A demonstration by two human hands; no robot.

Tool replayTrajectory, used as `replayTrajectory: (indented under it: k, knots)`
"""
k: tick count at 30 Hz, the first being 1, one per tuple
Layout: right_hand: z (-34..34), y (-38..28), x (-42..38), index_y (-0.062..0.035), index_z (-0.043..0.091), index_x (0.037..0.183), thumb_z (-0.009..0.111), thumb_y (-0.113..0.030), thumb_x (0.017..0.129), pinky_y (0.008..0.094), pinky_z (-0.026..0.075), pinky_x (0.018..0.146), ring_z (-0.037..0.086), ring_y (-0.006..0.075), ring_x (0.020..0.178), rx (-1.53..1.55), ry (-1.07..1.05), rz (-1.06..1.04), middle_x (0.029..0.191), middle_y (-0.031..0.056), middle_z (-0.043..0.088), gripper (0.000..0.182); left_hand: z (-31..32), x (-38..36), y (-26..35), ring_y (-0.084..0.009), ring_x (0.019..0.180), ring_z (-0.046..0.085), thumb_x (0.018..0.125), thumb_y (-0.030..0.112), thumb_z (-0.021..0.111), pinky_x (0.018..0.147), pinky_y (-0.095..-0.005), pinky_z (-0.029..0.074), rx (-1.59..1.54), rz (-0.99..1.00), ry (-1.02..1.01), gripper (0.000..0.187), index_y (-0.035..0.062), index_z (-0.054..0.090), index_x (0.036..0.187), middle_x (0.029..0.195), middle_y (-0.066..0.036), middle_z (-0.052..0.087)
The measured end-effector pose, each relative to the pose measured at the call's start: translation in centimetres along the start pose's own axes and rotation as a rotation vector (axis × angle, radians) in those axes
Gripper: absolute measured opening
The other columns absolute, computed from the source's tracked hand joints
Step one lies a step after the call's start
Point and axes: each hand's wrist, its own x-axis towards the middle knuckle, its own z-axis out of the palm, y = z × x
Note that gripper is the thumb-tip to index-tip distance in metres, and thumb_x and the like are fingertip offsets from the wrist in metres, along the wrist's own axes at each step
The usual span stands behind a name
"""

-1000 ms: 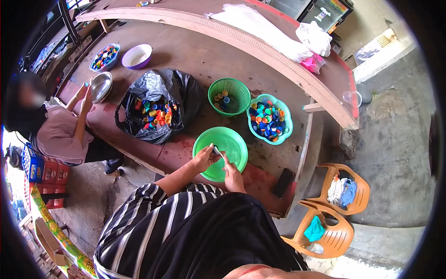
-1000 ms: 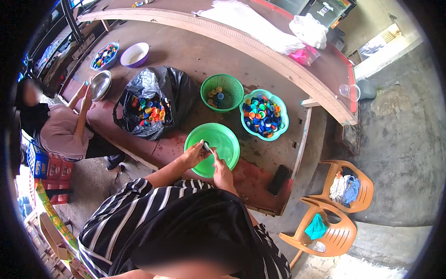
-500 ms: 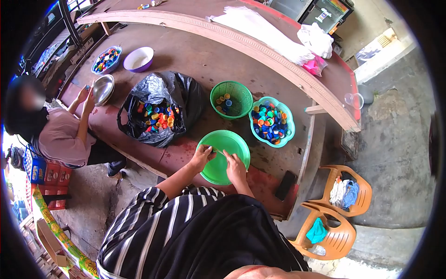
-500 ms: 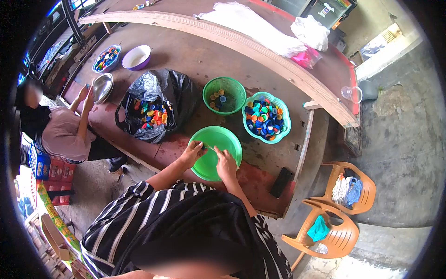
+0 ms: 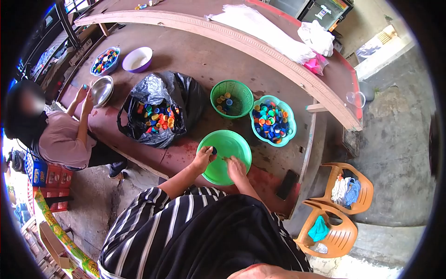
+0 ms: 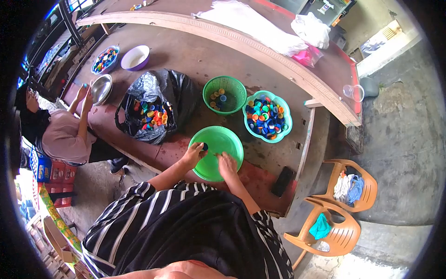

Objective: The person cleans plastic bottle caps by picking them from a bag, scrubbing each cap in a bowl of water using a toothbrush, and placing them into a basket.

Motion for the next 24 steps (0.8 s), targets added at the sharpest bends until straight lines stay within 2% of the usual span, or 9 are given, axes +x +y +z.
replayTrajectory:
  k: [2, 5, 8, 9, 12, 13, 17, 20, 24]
  knots:
    - [-0.2, -0.4, -0.1, -0.0124, 0.058, 0.125, 0.052, -0.009, 0.089, 0.0487, 0.051, 0.075, 0.062, 0.0341, 0.095, 0.019, 0.032, 0.002, 0.104, 0.0137, 0.06, 0.037, -0.3, 0.1, 0.0, -0.0139, 0.079, 0.058, 0.101, 0.024, 0.05, 0.075, -0.027, 0.052, -0.059, -0.01, -0.022, 0.029, 0.0, 0.051, 0.116, 0.099, -0.006, 0.057]
    - [-1.7, -0.6, -0.1, -0.0128, 0.053, 0.13, 0.051, -0.009, 0.091, 0.0476, 0.051, 0.073, 0.063, 0.0354, 0.09, 0.194, -0.034, 0.191, 0.106, 0.0151, 0.059, 0.039, 0.0, 0.1, 0.3, -0.0142, 0.079, 0.059, 0.101, 0.024, 0.049, 0.074, -0.0268, 0.053, -0.1, -0.025, 0.002, 0.028, -0.0002, 0.051, 0.116, 0.099, -0.007, 0.057]
    - [-5.2, -2.5, -1.6, -0.0151, 0.049, 0.135, 0.051, -0.008, 0.092, 0.0461, 0.051, 0.072, 0.063, 0.0362, 0.088, 0.411, 0.139, 0.108, 0.105, 0.0149, 0.059, 0.044, -0.1, 0.3, 0.1, -0.0139, 0.08, 0.059, 0.101, 0.023, 0.048, 0.074, -0.0261, 0.053, -0.161, -0.023, -0.016, 0.027, 0.0005, 0.052, 0.115, 0.099, -0.007, 0.058]
    - [-5.1, -2.6, -2.3, -0.0175, 0.049, 0.136, 0.052, -0.007, 0.091, 0.0445, 0.051, 0.071, 0.063, 0.0359, 0.088, 0.432, 0.144, 0.059, 0.105, 0.014, 0.059, 0.046, 0.0, 0.4, 0.0, -0.0137, 0.08, 0.059, 0.101, 0.022, 0.048, 0.074, -0.0258, 0.052, -0.189, -0.021, -0.039, 0.026, 0.0008, 0.052, 0.115, 0.099, -0.006, 0.058]
    - [-5.7, -2.6, -3.6, -0.0215, 0.049, 0.136, 0.052, -0.009, 0.092, 0.0436, 0.05, 0.079, 0.061, 0.0351, 0.097, 0.395, -0.025, 0.149, 0.111, 0.0117, 0.06, 0.046, 0.5, 0.4, -0.1, -0.0136, 0.081, 0.059, 0.102, 0.021, 0.047, 0.074, -0.0255, 0.052, -0.194, -0.03, -0.115, 0.023, 0.0017, 0.053, 0.114, 0.099, -0.006, 0.057]
    - [-6.0, -2.6, -3.7, -0.022, 0.05, 0.135, 0.053, -0.008, 0.092, 0.0426, 0.05, 0.079, 0.061, 0.0339, 0.096, 0.384, 0.001, 0.208, 0.11, 0.0111, 0.06, 0.045, 0.7, 0.1, -0.2, -0.0135, 0.081, 0.059, 0.101, 0.021, 0.048, 0.075, -0.0255, 0.052, -0.184, -0.051, -0.109, 0.023, 0.0021, 0.053, 0.114, 0.099, -0.005, 0.057]
    - [-5.2, -3.3, -4.5, -0.0225, 0.055, 0.131, 0.054, -0.008, 0.091, 0.0426, 0.051, 0.075, 0.062, 0.0336, 0.093, 0.546, 0.157, 0.097, 0.105, 0.0108, 0.06, 0.042, 0.9, 0.2, -0.2, -0.0125, 0.082, 0.059, 0.101, 0.021, 0.05, 0.076, -0.0257, 0.052, -0.151, -0.071, -0.136, 0.022, 0.0036, 0.054, 0.114, 0.097, -0.003, 0.058]
    - [-5.4, -2.5, -4.1, -0.0221, 0.056, 0.129, 0.055, -0.007, 0.091, 0.0419, 0.051, 0.074, 0.063, 0.0333, 0.092, 0.467, 0.143, 0.191, 0.105, 0.0099, 0.06, 0.042, 1.6, -0.5, 0.9, -0.0109, 0.083, 0.059, 0.1, 0.021, 0.052, 0.077, -0.0253, 0.051, -0.134, -0.088, -0.148, 0.021, 0.0044, 0.055, 0.113, 0.096, -0.002, 0.059]
    - [-6.1, -3.1, -4.3, -0.0226, 0.058, 0.127, 0.055, -0.005, 0.09, 0.0414, 0.051, 0.074, 0.064, 0.0308, 0.09, 0.519, 0.107, 0.072, 0.105, 0.0078, 0.061, 0.041, 1.0, -0.1, 1.7, -0.0104, 0.081, 0.058, 0.099, 0.021, 0.054, 0.079, -0.0255, 0.05, 0.089, -0.022, -0.127, 0.021, 0.0046, 0.055, 0.112, 0.097, -0.002, 0.059]
